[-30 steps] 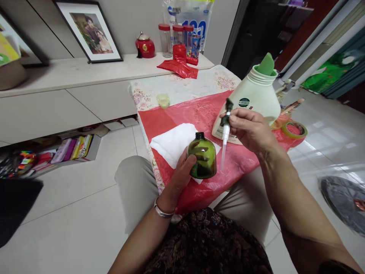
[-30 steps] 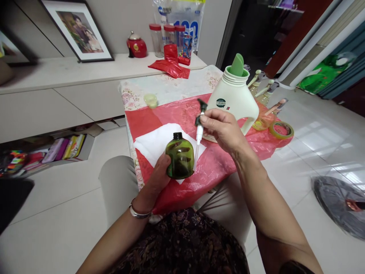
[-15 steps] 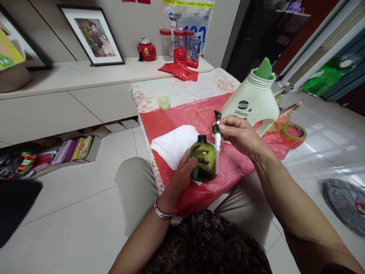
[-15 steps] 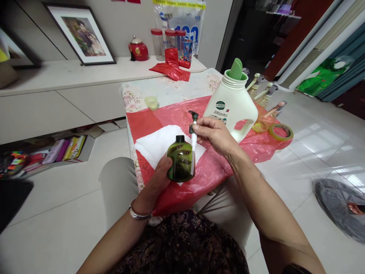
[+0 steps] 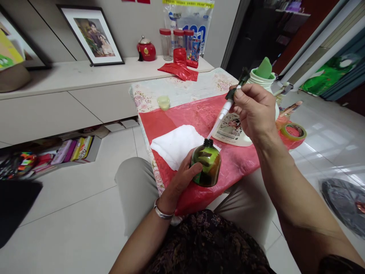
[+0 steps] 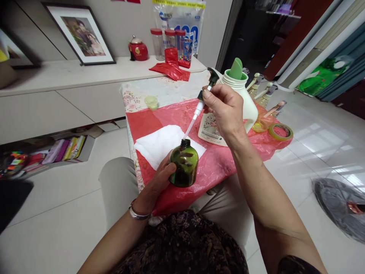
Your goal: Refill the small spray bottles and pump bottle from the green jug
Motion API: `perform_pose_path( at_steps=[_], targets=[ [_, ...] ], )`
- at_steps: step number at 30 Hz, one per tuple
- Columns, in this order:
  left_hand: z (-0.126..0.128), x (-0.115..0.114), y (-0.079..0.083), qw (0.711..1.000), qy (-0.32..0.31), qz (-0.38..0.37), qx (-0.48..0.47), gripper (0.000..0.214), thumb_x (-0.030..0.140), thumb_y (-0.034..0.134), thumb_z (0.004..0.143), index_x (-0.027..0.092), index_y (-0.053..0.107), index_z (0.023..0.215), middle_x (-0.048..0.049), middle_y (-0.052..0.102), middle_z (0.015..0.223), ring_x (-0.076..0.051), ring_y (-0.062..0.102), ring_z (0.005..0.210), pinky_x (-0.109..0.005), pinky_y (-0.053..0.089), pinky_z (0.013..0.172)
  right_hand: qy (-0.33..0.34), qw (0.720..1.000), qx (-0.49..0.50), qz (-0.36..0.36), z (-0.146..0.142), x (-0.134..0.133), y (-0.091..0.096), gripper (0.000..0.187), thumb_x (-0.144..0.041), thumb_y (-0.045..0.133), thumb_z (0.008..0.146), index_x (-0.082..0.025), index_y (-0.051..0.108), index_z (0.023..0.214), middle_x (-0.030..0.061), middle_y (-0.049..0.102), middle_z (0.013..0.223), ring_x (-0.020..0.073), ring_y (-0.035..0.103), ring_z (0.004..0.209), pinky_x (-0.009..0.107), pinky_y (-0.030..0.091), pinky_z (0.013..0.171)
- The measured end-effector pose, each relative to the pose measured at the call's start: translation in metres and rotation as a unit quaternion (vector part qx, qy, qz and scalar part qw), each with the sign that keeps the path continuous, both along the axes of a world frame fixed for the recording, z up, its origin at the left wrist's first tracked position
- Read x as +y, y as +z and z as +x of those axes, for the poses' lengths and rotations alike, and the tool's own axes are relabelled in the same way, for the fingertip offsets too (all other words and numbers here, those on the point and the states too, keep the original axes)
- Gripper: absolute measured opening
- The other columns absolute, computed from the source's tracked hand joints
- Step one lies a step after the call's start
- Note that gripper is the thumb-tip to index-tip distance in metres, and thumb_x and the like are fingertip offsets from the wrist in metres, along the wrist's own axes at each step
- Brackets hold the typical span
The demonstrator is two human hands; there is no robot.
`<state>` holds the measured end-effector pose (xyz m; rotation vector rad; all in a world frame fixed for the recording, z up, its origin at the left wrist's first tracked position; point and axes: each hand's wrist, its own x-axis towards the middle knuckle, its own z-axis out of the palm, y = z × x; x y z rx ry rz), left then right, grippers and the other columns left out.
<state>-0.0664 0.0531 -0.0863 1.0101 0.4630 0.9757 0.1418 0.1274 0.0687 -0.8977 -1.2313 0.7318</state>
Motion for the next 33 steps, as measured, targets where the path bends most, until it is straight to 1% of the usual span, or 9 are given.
perform_pose_path(
  at_steps=[3, 5, 7, 10, 13, 16, 22, 26, 33],
  targets=[
    [-0.001, -0.001, 0.002, 1.0, -0.003, 0.002, -0.004, 0.072, 0.06, 0.078, 0.082, 0.025, 0.06, 0.142, -0.0074, 0.069, 0.135, -0.029, 0.062, 0.125, -0.04, 0.048, 0.11, -0.009, 1.0, -0.023, 0.012, -0.002, -0.002, 0.001, 0.033, -0.042, 0.088, 0.075, -0.02, 0.065, 0.077, -0.005, 0.061, 0.068, 0.0065, 0.055, 0.057, 0.022, 0.048, 0.055],
    [-0.002, -0.003, 0.007, 1.0, -0.003, 0.006, 0.001, 0.069, 0.058, 0.077, 0.084, 0.025, 0.06, 0.142, -0.0069, 0.07, 0.133, -0.029, 0.062, 0.124, -0.04, 0.049, 0.109, -0.002, 0.999, -0.041, -0.009, -0.003, -0.003, 0.0, 0.034, -0.044, 0.089, 0.074, -0.02, 0.065, 0.077, -0.0049, 0.061, 0.067, 0.0067, 0.054, 0.055, 0.023, 0.045, 0.054],
    [-0.003, -0.006, 0.012, 1.0, 0.0, 0.008, 0.016, 0.064, 0.056, 0.073, 0.088, 0.025, 0.06, 0.142, -0.0065, 0.07, 0.134, -0.029, 0.062, 0.125, -0.04, 0.048, 0.109, 0.016, 0.997, -0.059, -0.048, -0.007, -0.005, -0.003, 0.034, -0.044, 0.089, 0.071, -0.019, 0.067, 0.078, -0.0047, 0.062, 0.066, 0.0071, 0.054, 0.055, 0.023, 0.043, 0.053],
    [-0.002, -0.01, 0.017, 0.999, 0.023, -0.003, 0.026, 0.061, 0.055, 0.07, 0.091, 0.024, 0.06, 0.142, -0.0067, 0.069, 0.138, -0.029, 0.06, 0.13, -0.041, 0.046, 0.114, 0.051, 0.985, -0.088, -0.138, -0.016, -0.013, -0.012, 0.034, -0.042, 0.089, 0.067, -0.018, 0.068, 0.077, -0.0028, 0.064, 0.067, 0.0088, 0.056, 0.059, 0.024, 0.043, 0.057],
    [-0.001, -0.008, 0.015, 0.999, 0.034, -0.012, 0.015, 0.065, 0.058, 0.07, 0.09, 0.022, 0.059, 0.143, -0.0094, 0.068, 0.14, -0.032, 0.06, 0.132, -0.045, 0.046, 0.115, 0.09, 0.963, -0.107, -0.232, -0.026, -0.025, -0.022, 0.034, -0.042, 0.087, 0.066, -0.016, 0.069, 0.077, -0.0004, 0.067, 0.071, 0.0101, 0.058, 0.064, 0.026, 0.044, 0.062],
    [0.001, -0.004, 0.01, 1.0, 0.021, -0.011, 0.002, 0.068, 0.06, 0.071, 0.088, 0.018, 0.058, 0.141, -0.0125, 0.066, 0.142, -0.036, 0.059, 0.133, -0.048, 0.048, 0.113, 0.117, 0.946, -0.106, -0.283, -0.031, -0.033, -0.03, 0.036, -0.042, 0.087, 0.063, -0.015, 0.069, 0.077, -0.0007, 0.067, 0.072, 0.0103, 0.057, 0.066, 0.027, 0.045, 0.066],
    [0.001, -0.003, 0.007, 0.999, 0.028, 0.02, -0.001, 0.061, 0.059, 0.063, 0.095, 0.018, 0.059, 0.139, -0.0097, 0.066, 0.141, -0.033, 0.06, 0.131, -0.048, 0.047, 0.112, 0.12, 0.947, -0.077, -0.289, -0.034, -0.035, -0.038, 0.036, -0.042, 0.089, 0.061, -0.015, 0.07, 0.076, -0.0012, 0.067, 0.071, 0.01, 0.057, 0.065, 0.026, 0.044, 0.066],
    [0.0, -0.005, 0.006, 1.0, 0.026, 0.013, -0.01, 0.062, 0.059, 0.065, 0.095, 0.017, 0.058, 0.141, -0.0096, 0.068, 0.141, -0.034, 0.061, 0.13, -0.046, 0.048, 0.111, 0.121, 0.947, -0.074, -0.287, -0.033, -0.034, -0.039, 0.039, -0.043, 0.091, 0.058, -0.015, 0.069, 0.076, -0.0013, 0.067, 0.071, 0.0097, 0.056, 0.065, 0.025, 0.043, 0.064],
    [0.0, -0.004, 0.003, 0.999, 0.032, 0.016, -0.002, 0.059, 0.058, 0.064, 0.095, 0.02, 0.06, 0.14, -0.0082, 0.07, 0.135, -0.031, 0.063, 0.125, -0.044, 0.049, 0.11, 0.122, 0.947, -0.08, -0.288, -0.032, -0.035, -0.04, 0.039, -0.044, 0.09, 0.06, -0.015, 0.07, 0.078, -0.0008, 0.068, 0.073, 0.0099, 0.057, 0.066, 0.025, 0.044, 0.065]
  ],
)
